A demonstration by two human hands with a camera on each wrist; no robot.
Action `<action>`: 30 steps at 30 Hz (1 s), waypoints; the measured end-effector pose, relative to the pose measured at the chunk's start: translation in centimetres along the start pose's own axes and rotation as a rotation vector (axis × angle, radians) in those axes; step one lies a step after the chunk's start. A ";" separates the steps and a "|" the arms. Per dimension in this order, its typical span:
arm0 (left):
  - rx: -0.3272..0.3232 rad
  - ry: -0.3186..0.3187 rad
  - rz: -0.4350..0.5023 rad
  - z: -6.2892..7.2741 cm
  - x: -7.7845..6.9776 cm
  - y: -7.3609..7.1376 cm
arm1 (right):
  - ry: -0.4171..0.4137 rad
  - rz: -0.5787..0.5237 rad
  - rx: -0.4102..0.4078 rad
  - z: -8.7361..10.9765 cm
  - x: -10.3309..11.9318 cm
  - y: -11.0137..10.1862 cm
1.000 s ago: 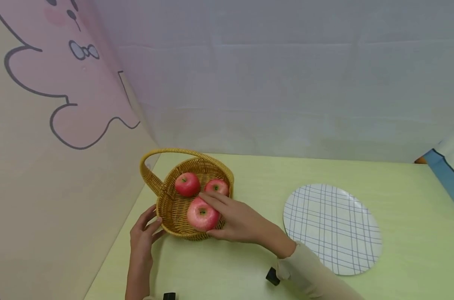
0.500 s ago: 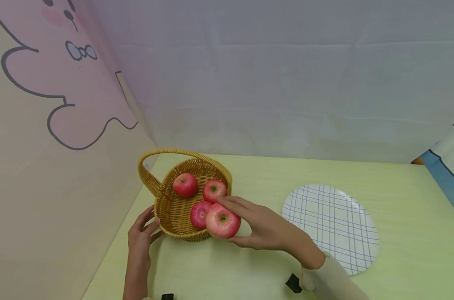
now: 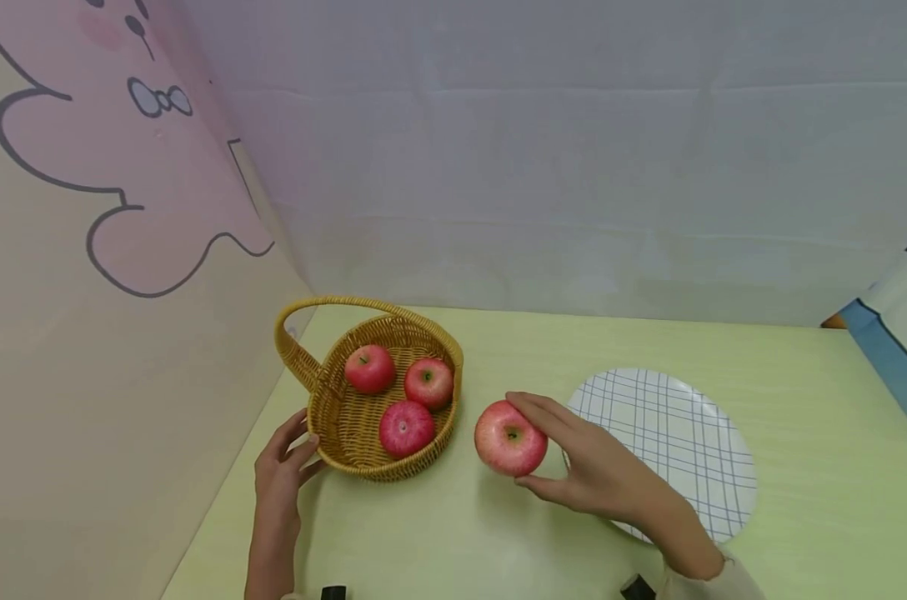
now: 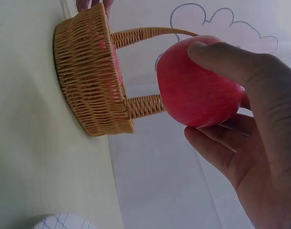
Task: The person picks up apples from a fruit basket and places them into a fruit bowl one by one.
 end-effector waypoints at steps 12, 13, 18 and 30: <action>0.001 -0.020 -0.020 0.0 0.1 0.0 | 0.085 0.060 -0.238 4.2 -3.0 -3.2; 0.001 -0.021 -0.021 -0.1 0.1 0.0 | 0.088 0.059 -0.262 4.5 -3.3 -3.4; -0.003 -0.016 -0.018 -0.1 0.0 0.1 | 0.112 0.089 -0.374 5.9 -4.4 -4.4; -0.012 -0.006 -0.019 0.1 0.0 0.0 | 0.243 0.148 -0.597 8.4 -7.6 -6.1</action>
Point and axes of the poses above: each hand's wrist, its own z-axis away from the middle knuckle, its own y-axis out of the palm, x = y × z, the point moved 10 cm from there along -z, towards the middle knuckle, and after that the axes turned 13 degrees about -z, right-handed, at the moved point
